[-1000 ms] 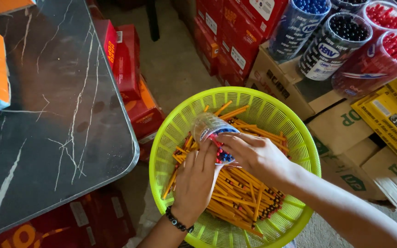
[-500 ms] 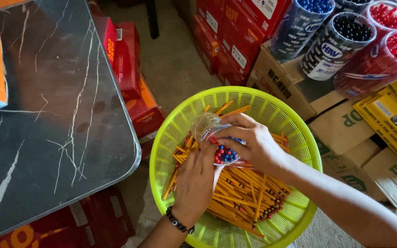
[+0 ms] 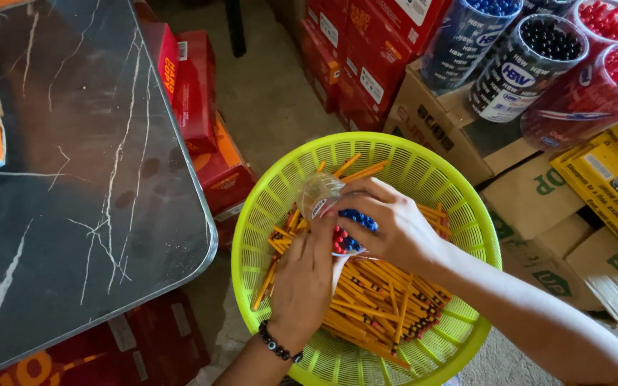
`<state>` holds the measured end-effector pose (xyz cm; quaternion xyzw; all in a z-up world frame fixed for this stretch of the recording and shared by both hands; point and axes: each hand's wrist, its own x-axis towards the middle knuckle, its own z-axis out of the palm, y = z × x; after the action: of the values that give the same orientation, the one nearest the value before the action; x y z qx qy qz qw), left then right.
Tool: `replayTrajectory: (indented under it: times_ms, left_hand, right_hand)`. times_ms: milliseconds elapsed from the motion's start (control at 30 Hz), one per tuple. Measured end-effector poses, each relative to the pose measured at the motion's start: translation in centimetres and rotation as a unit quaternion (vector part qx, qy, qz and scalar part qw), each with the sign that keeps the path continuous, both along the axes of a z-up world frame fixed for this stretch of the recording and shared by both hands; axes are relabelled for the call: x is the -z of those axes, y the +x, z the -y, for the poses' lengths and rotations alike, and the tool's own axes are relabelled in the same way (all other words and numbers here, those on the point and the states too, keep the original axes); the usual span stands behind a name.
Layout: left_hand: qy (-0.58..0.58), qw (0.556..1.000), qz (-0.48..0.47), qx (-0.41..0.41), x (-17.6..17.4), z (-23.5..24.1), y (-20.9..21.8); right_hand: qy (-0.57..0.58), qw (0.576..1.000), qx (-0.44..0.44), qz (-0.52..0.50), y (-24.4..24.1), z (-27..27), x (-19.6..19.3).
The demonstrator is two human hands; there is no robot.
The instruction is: Organizes pencils and push pins into plastic containers in a storage area.
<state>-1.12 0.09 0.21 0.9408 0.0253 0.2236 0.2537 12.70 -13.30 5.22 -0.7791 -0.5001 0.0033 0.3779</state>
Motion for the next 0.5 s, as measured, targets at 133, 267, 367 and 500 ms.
replayTrajectory:
  times_ms: [133,267,367,500]
  left_hand:
    - [0.073,0.997,-0.013,0.014,-0.2,0.0,-0.2]
    - [0.134,0.99,-0.04,0.008,-0.8,0.2,0.0]
    - [0.116,0.993,-0.032,0.006,-0.8,0.3,-0.1]
    - [0.112,0.993,-0.032,0.011,0.3,0.2,0.0]
  right_hand:
    - [0.013,1.0,0.004,0.009,-0.2,0.2,0.2]
    - [-0.004,1.0,0.021,0.0,0.3,0.4,0.7]
    - [-0.002,1.0,0.012,0.012,0.4,0.5,1.4]
    - [0.013,0.998,-0.004,0.055,0.2,0.7,2.0]
